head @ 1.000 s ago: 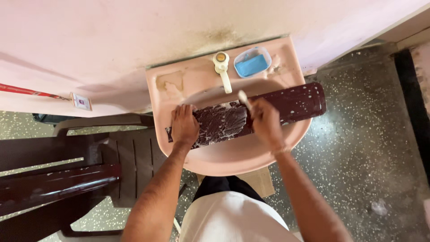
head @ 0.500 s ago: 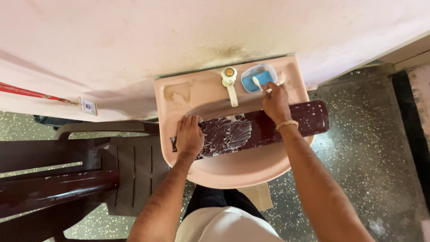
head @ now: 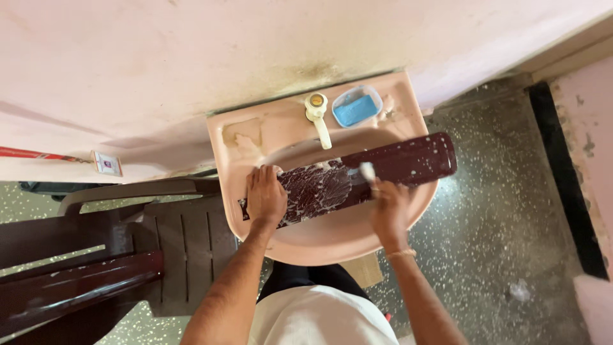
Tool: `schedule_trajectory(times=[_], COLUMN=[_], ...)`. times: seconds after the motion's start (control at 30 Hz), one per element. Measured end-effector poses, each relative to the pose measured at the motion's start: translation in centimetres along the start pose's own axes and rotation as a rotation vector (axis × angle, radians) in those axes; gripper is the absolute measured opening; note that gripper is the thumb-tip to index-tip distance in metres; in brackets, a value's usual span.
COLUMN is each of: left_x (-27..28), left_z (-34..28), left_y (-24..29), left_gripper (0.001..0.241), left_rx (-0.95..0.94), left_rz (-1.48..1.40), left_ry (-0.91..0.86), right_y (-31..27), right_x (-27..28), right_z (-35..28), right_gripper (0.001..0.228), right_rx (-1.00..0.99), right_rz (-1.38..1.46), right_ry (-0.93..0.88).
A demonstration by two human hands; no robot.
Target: The person scrubs a long, dark brown plastic chair leg with a toothbrush and soapy water in a pink sink. They repeatedly scrub the same section of the leg, creating foam, and occasionally rinse the toothbrush under the running tap.
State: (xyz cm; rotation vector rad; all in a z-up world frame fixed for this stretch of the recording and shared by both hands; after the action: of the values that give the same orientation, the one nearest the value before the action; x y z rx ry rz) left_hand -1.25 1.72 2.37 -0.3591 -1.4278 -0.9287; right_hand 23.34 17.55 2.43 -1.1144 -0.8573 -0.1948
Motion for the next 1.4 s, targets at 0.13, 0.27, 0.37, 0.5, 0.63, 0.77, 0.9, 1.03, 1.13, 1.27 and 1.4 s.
schedule_trajectory(times=[0.13,0.27,0.37,0.5,0.63,0.77,0.9,1.03,1.13,1.27,1.4], left_x=[-0.3,0.3,0.5,1.1,1.3,1.2,1.4,0.9,0.9,0.6,0.3], left_z=[0.1,0.0,-0.3,0.0,0.3,0.2,0.0,0.1,0.0,0.2,0.2], left_y=[0.0,0.1,0.1,0.2,0.4,0.9,0.3,1.0,0.9,1.2,1.0], left_gripper=[0.02,0.025,0.026,0.023,0.022,0.025,0.023,0.022,0.023,0.023,0.023], left_rx=[-0.007,-0.022,-0.008,-0.01,-0.007,-0.045,-0.012,-0.018,-0.02,-0.034,-0.03], left_rz=[-0.046,0.002,-0.039,-0.039,0.005,-0.017,-0.023,0.009,0.054,0.028,0.029], left_ry=[-0.046,-0.031,-0.036,-0.032,-0.049,0.026,0.021,-0.022,0.003,0.012,0.025], right_y=[-1.3,-5.2,-6.7,-8.5,-8.3,-8.0,-7.9,-5.9,-3.9,-0.8,0.1], right_x=[0.3,1.5,1.8,0.6,0.0,0.0,0.1,1.9,2.1,1.3,1.2], right_z=[2.0,3.7,4.5,5.4,5.9,5.3,5.3,5.3,4.7,3.9,2.5], right_gripper=[0.019,0.024,0.026,0.032,0.03,0.034,0.034,0.021,0.023,0.019,0.024], right_rx=[-0.229,0.05,-0.277,-0.304,-0.485,-0.448,-0.539,-0.428,-0.312,-0.318,-0.232], right_rz=[0.045,0.076,-0.07,-0.069,-0.058,-0.01,-0.063,0.024,0.088,0.131,0.235], right_ry=[-0.196,-0.115,-0.226,-0.446,-0.325,-0.344,-0.427,-0.448,-0.268,-0.375,-0.176])
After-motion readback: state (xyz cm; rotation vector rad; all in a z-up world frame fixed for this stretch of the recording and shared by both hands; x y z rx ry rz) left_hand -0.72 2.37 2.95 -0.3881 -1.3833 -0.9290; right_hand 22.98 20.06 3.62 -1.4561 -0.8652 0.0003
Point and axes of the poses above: each hand's wrist, its own z-axis towards the middle knuckle, its own x-axis out of the back of the hand, y = z × x, the point moved 2 cm from there along z, towards the middle knuckle, and after that the axes turned 10 degrees about z, right-handed, at the moved point
